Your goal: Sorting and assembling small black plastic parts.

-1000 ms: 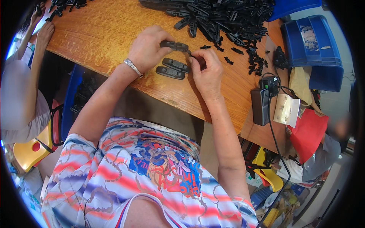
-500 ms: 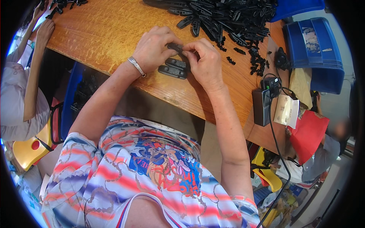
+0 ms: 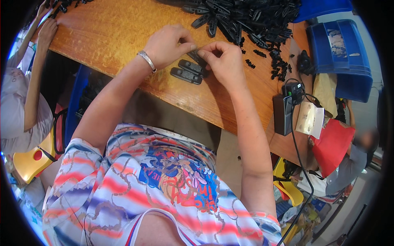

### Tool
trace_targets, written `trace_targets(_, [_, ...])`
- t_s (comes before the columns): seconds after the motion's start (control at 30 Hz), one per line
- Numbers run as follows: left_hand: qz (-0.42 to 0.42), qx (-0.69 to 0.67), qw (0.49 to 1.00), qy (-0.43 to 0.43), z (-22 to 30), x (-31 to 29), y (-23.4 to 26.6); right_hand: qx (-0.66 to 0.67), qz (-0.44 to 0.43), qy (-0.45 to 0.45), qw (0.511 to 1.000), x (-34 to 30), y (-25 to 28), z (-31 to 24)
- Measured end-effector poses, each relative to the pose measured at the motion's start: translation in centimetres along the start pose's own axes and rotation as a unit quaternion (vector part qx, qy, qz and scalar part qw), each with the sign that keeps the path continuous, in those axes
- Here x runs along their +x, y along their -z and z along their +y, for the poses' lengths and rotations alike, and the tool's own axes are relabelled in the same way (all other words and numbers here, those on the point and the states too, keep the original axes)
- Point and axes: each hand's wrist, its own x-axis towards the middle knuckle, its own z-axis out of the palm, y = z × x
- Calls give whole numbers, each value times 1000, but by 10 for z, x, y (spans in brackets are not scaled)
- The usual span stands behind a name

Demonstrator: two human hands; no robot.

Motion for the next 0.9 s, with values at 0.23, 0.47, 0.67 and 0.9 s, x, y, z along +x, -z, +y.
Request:
trace_targets(0.23, [7, 26, 1000, -13, 4, 6, -1, -85, -57, -92, 991, 18, 9, -5])
trace_targets(0.47, [-26, 12, 999, -31, -1, -2, -1, -77, -56, -36, 995, -14, 15, -5])
trace_targets(0.67, [71, 21, 995, 71, 18, 30, -8, -182, 100, 29, 978, -18, 46, 12])
trace_targets(0.9, [160, 157, 974, -26, -6, 54, -26, -273, 73, 81, 956, -4, 38, 14])
